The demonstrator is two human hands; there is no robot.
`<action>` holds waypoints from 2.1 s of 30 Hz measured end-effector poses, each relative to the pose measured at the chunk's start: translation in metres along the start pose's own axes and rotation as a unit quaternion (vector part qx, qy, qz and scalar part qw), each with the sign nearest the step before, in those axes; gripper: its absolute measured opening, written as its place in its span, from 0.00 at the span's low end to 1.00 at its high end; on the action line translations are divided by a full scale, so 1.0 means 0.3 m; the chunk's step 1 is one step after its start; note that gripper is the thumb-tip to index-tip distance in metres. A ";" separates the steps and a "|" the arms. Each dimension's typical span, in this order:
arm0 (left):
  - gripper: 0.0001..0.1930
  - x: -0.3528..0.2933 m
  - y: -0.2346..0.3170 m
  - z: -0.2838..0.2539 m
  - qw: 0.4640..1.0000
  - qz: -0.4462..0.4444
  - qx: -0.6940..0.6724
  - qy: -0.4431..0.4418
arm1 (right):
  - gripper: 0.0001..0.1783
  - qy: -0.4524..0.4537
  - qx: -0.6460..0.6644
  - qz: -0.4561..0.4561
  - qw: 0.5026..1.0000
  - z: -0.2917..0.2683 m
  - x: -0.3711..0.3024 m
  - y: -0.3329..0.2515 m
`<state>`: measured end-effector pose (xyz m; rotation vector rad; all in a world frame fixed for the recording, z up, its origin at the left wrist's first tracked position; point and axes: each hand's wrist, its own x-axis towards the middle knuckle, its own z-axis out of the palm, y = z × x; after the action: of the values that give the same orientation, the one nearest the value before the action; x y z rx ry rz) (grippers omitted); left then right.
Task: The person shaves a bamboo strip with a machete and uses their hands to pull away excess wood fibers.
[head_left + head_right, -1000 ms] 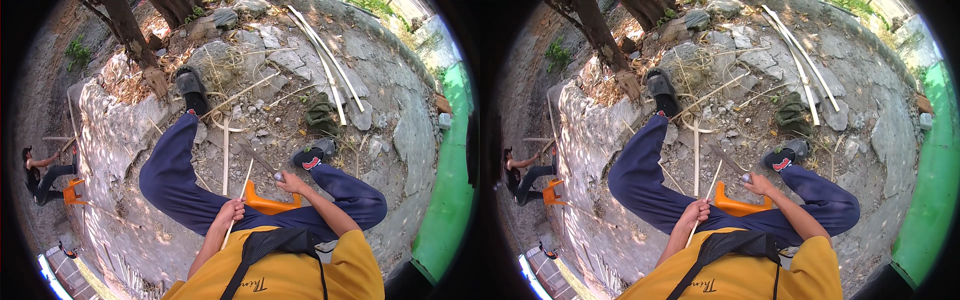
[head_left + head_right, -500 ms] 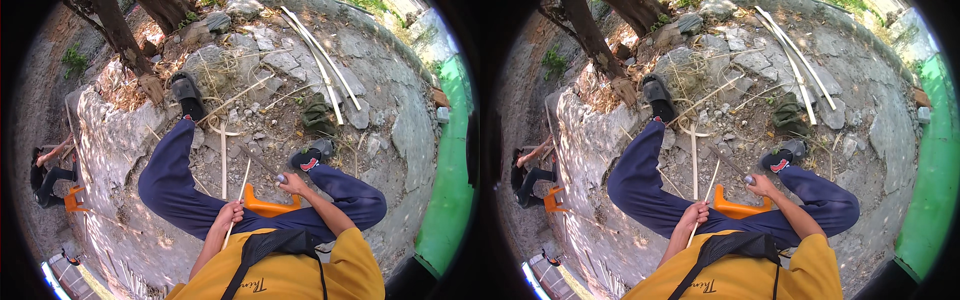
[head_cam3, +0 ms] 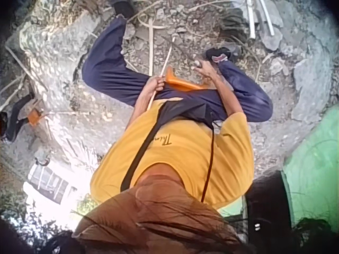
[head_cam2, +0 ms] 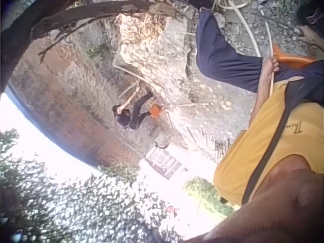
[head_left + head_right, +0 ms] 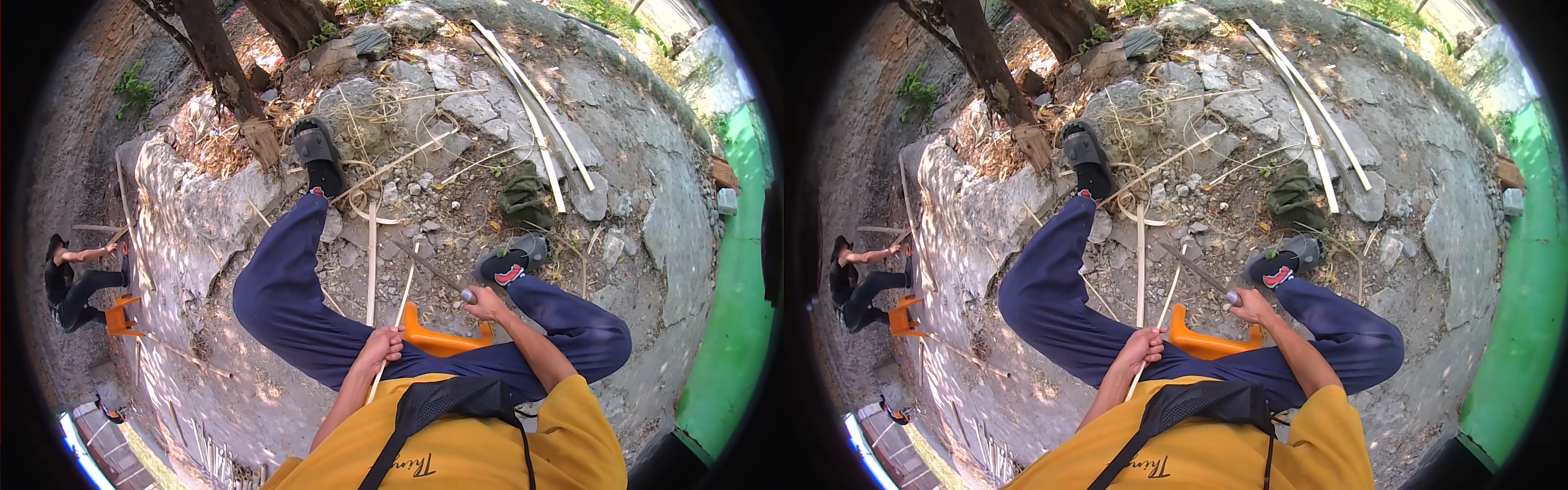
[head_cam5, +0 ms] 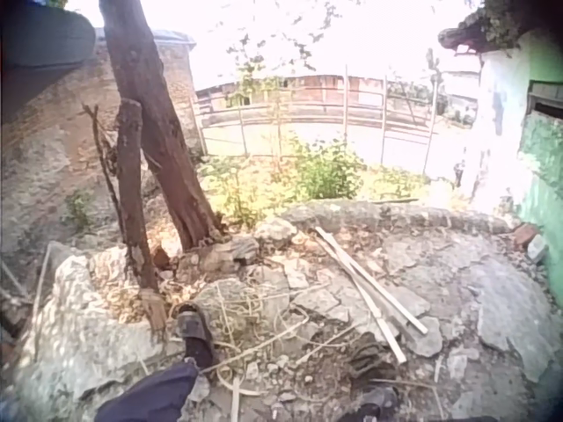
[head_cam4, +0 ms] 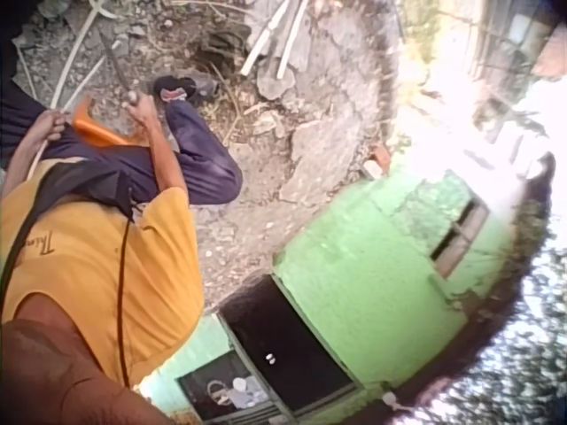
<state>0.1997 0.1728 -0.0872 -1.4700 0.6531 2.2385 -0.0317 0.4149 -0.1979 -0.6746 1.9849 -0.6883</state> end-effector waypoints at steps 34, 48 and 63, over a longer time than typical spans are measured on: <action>0.09 0.006 -0.017 0.015 0.999 -0.003 0.035 0.013 | 0.21 0.030 0.039 0.077 0.996 0.031 0.014 0.012; 0.14 0.054 -0.083 -0.047 0.998 0.033 0.057 0.022 | 0.20 0.019 -0.006 0.096 0.995 0.059 0.058 0.004; 0.19 -0.925 0.335 0.795 0.424 0.565 0.317 -0.633 | 0.18 0.012 -0.018 0.098 0.995 0.065 0.050 -0.001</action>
<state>0.0721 0.2096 0.2681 1.5468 1.7155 2.2931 -0.0213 0.4006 -0.2148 -0.4872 2.0580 -0.5451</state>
